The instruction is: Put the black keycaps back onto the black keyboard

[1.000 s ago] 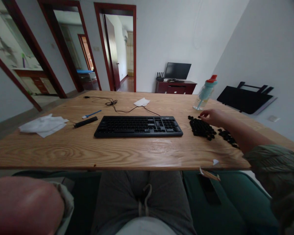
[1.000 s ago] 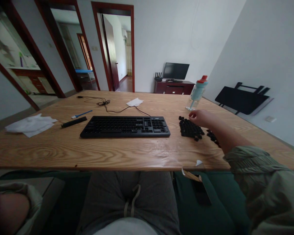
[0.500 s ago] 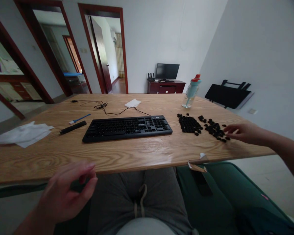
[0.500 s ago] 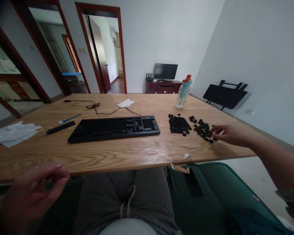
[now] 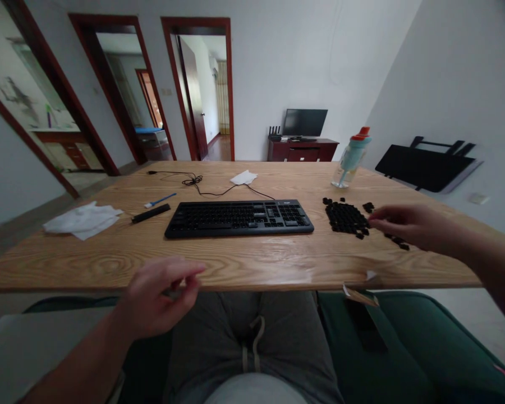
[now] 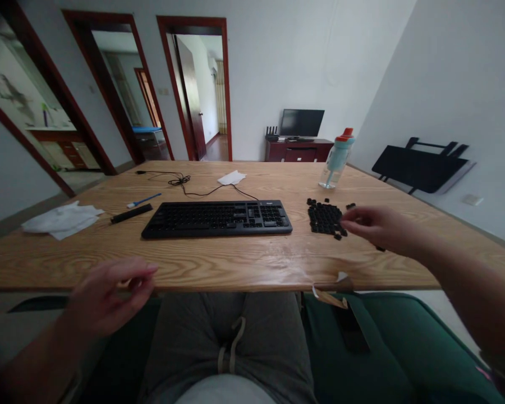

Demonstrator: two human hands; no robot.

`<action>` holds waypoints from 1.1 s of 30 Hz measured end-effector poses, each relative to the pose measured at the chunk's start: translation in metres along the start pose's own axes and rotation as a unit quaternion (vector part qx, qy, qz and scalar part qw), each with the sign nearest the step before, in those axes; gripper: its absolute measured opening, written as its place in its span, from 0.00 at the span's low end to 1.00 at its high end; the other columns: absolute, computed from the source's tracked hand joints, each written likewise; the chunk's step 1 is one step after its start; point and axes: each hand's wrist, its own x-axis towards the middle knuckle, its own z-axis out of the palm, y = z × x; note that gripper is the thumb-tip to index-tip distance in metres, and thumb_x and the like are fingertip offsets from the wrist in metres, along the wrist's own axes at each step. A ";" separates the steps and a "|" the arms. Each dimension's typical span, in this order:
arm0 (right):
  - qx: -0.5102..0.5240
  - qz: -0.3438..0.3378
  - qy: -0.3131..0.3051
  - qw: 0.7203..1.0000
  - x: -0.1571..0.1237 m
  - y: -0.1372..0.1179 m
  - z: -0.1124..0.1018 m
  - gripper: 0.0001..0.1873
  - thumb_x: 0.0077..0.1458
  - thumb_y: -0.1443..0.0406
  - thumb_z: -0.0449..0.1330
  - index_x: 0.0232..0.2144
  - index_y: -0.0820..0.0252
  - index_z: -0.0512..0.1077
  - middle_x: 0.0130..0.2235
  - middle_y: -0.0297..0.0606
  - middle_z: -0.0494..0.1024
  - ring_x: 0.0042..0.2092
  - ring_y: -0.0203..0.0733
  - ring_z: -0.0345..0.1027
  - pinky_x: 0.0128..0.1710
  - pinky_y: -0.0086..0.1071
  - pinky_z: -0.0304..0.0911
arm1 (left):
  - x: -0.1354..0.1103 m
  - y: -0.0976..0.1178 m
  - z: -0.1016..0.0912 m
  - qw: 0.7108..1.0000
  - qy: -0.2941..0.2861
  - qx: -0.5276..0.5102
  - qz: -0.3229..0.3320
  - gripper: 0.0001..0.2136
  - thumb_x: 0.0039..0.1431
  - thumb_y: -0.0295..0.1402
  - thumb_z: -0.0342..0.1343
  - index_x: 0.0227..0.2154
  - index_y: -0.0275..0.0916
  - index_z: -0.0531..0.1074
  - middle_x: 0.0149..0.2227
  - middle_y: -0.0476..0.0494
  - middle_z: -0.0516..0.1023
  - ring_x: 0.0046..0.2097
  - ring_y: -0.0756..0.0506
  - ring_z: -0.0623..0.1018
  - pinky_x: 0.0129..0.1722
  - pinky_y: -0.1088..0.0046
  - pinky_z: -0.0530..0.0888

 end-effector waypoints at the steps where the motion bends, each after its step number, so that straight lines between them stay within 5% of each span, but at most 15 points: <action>1: 0.078 -0.042 -0.027 0.996 0.005 -0.029 0.012 0.14 0.52 0.53 0.65 0.34 0.58 0.78 0.29 0.40 0.75 0.26 0.37 0.62 0.27 0.34 0.57 | 0.013 -0.004 0.007 1.000 0.014 -0.016 0.015 0.12 0.57 0.22 0.58 0.43 0.40 0.71 0.27 0.53 0.77 0.22 0.55 0.72 0.25 0.80 0.70; 6: 0.401 -0.145 -0.243 0.871 0.038 -0.145 0.085 0.18 0.49 0.52 0.69 0.35 0.59 0.75 0.24 0.29 0.65 0.23 0.29 0.51 0.20 0.25 0.48 | 0.083 -0.031 0.054 0.995 0.018 -0.094 0.023 0.13 0.58 0.30 0.60 0.47 0.40 0.72 0.25 0.56 0.74 0.20 0.56 0.65 0.23 0.81 0.65; 9: 0.490 -0.138 -0.285 0.812 0.062 -0.166 0.116 0.16 0.51 0.54 0.69 0.33 0.61 0.74 0.24 0.27 0.63 0.23 0.27 0.48 0.20 0.23 0.46 | 0.111 -0.051 0.075 0.994 0.046 -0.071 0.065 0.14 0.57 0.33 0.61 0.46 0.40 0.73 0.24 0.55 0.73 0.23 0.55 0.68 0.26 0.79 0.67; 12: 0.537 -0.112 -0.272 0.791 0.082 -0.163 0.136 0.17 0.50 0.54 0.70 0.32 0.61 0.74 0.25 0.29 0.65 0.23 0.27 0.48 0.19 0.23 0.47 | 0.118 -0.071 0.091 0.997 0.034 -0.039 0.055 0.11 0.57 0.33 0.60 0.44 0.40 0.75 0.25 0.53 0.74 0.25 0.53 0.71 0.29 0.77 0.68; 18: 0.513 -0.096 -0.281 0.805 0.096 -0.147 0.158 0.19 0.50 0.51 0.69 0.31 0.60 0.75 0.23 0.27 0.63 0.23 0.28 0.48 0.19 0.24 0.47 | 0.104 -0.089 0.113 0.997 0.003 -0.072 -0.007 0.11 0.59 0.32 0.60 0.44 0.40 0.75 0.27 0.52 0.75 0.28 0.52 0.72 0.33 0.76 0.70; 25: 0.493 -0.130 -0.270 0.817 0.092 -0.147 0.168 0.18 0.53 0.51 0.67 0.34 0.60 0.75 0.25 0.27 0.64 0.23 0.26 0.48 0.20 0.24 0.44 | 0.102 -0.090 0.115 0.995 -0.034 -0.088 -0.013 0.07 0.61 0.33 0.60 0.41 0.39 0.76 0.31 0.49 0.77 0.31 0.52 0.74 0.35 0.75 0.70; 29: 0.437 -0.126 -0.219 0.863 0.091 -0.147 0.165 0.19 0.54 0.51 0.66 0.40 0.58 0.75 0.30 0.32 0.72 0.24 0.28 0.53 0.21 0.25 0.48 | 0.101 -0.113 0.090 0.997 -0.046 -0.061 -0.023 0.07 0.60 0.34 0.59 0.38 0.37 0.78 0.34 0.48 0.77 0.30 0.53 0.72 0.31 0.78 0.69; 33: 0.353 -0.107 -0.157 0.916 0.097 -0.141 0.156 0.19 0.55 0.51 0.63 0.42 0.58 0.75 0.32 0.35 0.75 0.23 0.30 0.53 0.20 0.28 0.47 | 0.078 -0.168 0.035 0.985 -0.036 -0.009 -0.169 0.12 0.65 0.34 0.53 0.43 0.32 0.76 0.33 0.53 0.75 0.30 0.56 0.70 0.30 0.81 0.68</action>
